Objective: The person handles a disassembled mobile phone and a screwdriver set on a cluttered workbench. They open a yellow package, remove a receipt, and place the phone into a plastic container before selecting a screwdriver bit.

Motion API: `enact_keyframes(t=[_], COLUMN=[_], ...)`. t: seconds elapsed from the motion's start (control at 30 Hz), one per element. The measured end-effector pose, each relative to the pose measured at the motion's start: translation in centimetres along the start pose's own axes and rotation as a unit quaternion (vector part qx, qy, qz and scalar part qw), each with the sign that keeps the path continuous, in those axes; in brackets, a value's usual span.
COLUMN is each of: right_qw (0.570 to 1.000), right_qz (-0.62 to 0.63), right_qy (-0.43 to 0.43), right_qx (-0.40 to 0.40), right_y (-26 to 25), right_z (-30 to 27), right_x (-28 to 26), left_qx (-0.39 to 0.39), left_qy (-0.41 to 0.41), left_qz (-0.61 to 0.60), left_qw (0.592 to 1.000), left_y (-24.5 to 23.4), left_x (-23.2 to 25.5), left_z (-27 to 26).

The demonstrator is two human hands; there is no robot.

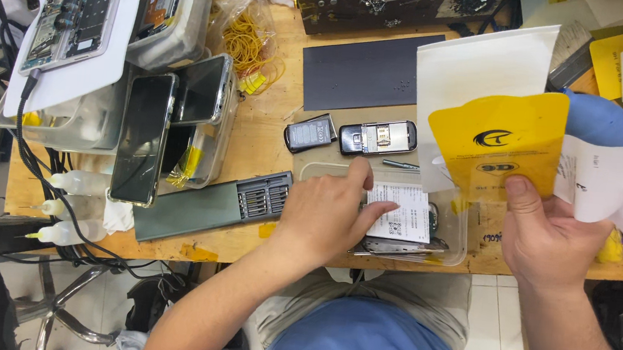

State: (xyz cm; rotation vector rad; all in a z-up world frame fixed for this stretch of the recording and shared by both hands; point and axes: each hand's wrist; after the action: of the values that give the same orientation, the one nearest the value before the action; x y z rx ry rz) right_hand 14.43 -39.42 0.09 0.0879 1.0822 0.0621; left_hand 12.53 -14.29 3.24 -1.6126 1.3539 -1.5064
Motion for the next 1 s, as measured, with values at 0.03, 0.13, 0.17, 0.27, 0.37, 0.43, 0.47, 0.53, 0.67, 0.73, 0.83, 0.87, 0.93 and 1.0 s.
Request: enact_keyframes(t=[0.03, 0.13, 0.17, 0.27, 0.37, 0.43, 0.47, 0.53, 0.67, 0.73, 0.83, 0.87, 0.93, 1.0], right_qw=[1.0, 1.0, 1.0, 0.999, 0.999, 0.998, 0.997, 0.995, 0.986, 0.986, 0.995, 0.999, 1.0, 0.999], right_qz=[0.001, 0.0, -0.003, 0.0, -0.005, -0.004, -0.004, -0.045, -0.11, -0.12, -0.076, -0.02, -0.006, 0.008], right_qy=[-0.003, -0.018, -0.029, -0.028, 0.037, 0.056, 0.077, 0.086, 0.123, 0.118, 0.069, 0.026, 0.003, -0.021], right_qx=[-0.003, -0.004, -0.003, -0.019, 0.0, 0.0, 0.0, -0.005, -0.031, -0.016, 0.007, 0.017, -0.016, -0.046], right_y=[-0.2, -0.2, -0.1, 0.0, -0.8, -0.9, -0.9, -1.5, -0.7, 0.3, 0.6, 0.7, 0.2, -0.6], right_z=[0.0, 0.2, 0.4, 0.6, -0.1, -0.2, -0.4, -0.8, -0.7, -0.5, 0.2, 0.5, 1.0, 1.0], right_x=[0.0, -0.1, -0.3, -1.0, -0.5, -0.3, -0.3, 0.5, 1.0, 0.9, 1.4, 1.6, 0.6, 0.3], left_qx=[0.004, -0.011, -0.03, 0.006, 0.143, 0.181, 0.219, 0.21, 0.192, 0.167, 0.165, 0.185, 0.192, 0.195], left_qy=[-0.007, -0.025, -0.038, -0.046, 0.012, 0.042, 0.071, 0.061, 0.058, 0.053, 0.083, 0.118, 0.14, 0.163], left_qz=[0.004, 0.001, -0.007, -0.042, -0.152, -0.216, -0.279, -0.342, -0.447, -0.457, -0.424, -0.378, -0.316, -0.252], left_qw=[1.0, 1.0, 0.999, 0.998, 0.978, 0.959, 0.933, 0.914, 0.872, 0.872, 0.887, 0.899, 0.919, 0.934], left_y=[0.5, 1.3, 1.4, 2.5, 2.1, 0.4, -0.5, -1.5, -0.7, -1.6, -3.7, -4.5, -6.1, -7.0], left_x=[0.2, 0.5, 0.6, 0.2, -0.6, -0.9, -1.0, -0.9, -2.2, -2.4, -3.8, -4.5, -5.9, -6.9], left_z=[0.2, 0.8, 1.0, 1.2, 0.4, 0.2, 0.0, 0.2, 1.2, 1.3, 0.6, 0.3, -0.4, -1.1])
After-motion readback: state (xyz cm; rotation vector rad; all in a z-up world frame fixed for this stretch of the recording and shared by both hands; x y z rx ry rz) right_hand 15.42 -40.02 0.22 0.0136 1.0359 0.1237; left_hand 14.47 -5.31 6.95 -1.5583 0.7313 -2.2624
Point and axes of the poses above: each hand's wrist, its own z-axis towards the middle knuckle, its own y-axis out of the palm, x = y × z
